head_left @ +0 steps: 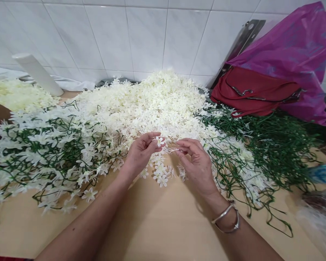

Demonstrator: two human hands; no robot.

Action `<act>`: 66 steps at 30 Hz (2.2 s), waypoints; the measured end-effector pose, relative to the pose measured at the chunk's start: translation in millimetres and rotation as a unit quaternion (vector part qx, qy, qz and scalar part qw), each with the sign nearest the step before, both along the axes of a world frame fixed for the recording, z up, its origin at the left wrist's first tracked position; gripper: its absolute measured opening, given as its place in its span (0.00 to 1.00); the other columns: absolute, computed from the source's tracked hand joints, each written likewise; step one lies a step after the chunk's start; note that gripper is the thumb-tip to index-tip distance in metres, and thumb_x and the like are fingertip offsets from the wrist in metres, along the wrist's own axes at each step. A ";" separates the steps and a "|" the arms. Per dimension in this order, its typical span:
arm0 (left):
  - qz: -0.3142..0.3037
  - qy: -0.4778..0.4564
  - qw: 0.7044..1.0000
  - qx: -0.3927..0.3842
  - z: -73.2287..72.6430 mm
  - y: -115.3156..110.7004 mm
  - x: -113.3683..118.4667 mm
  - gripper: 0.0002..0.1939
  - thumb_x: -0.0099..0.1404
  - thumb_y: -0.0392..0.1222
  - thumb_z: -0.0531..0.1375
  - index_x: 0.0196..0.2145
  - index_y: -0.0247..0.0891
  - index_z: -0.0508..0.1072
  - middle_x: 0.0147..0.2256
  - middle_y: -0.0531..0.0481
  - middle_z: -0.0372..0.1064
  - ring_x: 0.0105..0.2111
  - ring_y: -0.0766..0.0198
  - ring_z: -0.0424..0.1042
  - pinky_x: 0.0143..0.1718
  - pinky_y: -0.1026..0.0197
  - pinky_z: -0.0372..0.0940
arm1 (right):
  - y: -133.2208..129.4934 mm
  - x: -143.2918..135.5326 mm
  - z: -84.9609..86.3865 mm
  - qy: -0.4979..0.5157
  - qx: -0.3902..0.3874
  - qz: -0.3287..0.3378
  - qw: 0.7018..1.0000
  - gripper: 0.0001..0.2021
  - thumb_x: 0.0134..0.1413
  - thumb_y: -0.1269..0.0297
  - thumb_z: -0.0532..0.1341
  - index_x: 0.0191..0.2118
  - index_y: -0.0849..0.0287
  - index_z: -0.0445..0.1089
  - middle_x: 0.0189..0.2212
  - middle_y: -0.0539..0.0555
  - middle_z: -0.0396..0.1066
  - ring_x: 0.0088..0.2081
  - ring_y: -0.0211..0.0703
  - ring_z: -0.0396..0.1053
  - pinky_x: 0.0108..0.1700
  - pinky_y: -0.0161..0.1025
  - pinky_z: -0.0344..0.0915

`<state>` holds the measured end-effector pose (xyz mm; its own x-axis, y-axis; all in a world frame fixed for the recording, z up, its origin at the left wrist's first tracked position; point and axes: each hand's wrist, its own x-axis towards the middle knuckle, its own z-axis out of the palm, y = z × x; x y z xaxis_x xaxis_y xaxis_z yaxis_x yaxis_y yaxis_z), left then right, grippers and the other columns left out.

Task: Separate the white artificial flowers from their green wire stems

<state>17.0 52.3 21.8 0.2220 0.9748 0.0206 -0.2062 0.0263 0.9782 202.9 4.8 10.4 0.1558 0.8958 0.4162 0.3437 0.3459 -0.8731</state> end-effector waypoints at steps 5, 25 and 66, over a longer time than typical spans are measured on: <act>0.033 0.042 0.997 0.052 -0.7 -3.7 2.2 0.14 0.64 0.49 0.69 0.42 0.37 0.80 0.39 0.49 0.80 0.39 0.64 0.76 0.45 0.60 0.74 | -1.0 -0.2 3.7 -0.052 0.025 -0.016 0.998 0.06 0.64 0.69 0.63 0.39 0.54 0.79 0.46 0.57 0.74 0.51 0.49 0.73 0.53 0.46 0.70; 0.108 0.012 0.993 0.035 0.9 -4.4 3.9 0.19 0.54 0.48 0.76 0.38 0.36 0.78 0.27 0.55 0.73 0.28 0.68 0.72 0.33 0.66 0.69 | -3.8 -6.3 -9.0 0.044 -0.049 0.022 0.998 0.04 0.69 0.64 0.60 0.44 0.53 0.72 0.34 0.50 0.74 0.37 0.42 0.72 0.42 0.41 0.66; 0.069 -0.014 0.997 0.039 4.2 -5.9 5.9 0.16 0.57 0.48 0.74 0.37 0.37 0.78 0.29 0.55 0.73 0.30 0.69 0.73 0.37 0.65 0.71 | -8.1 -11.0 1.8 0.127 -0.053 0.033 0.990 0.04 0.66 0.60 0.64 0.41 0.54 0.74 0.35 0.51 0.76 0.39 0.43 0.73 0.46 0.41 0.68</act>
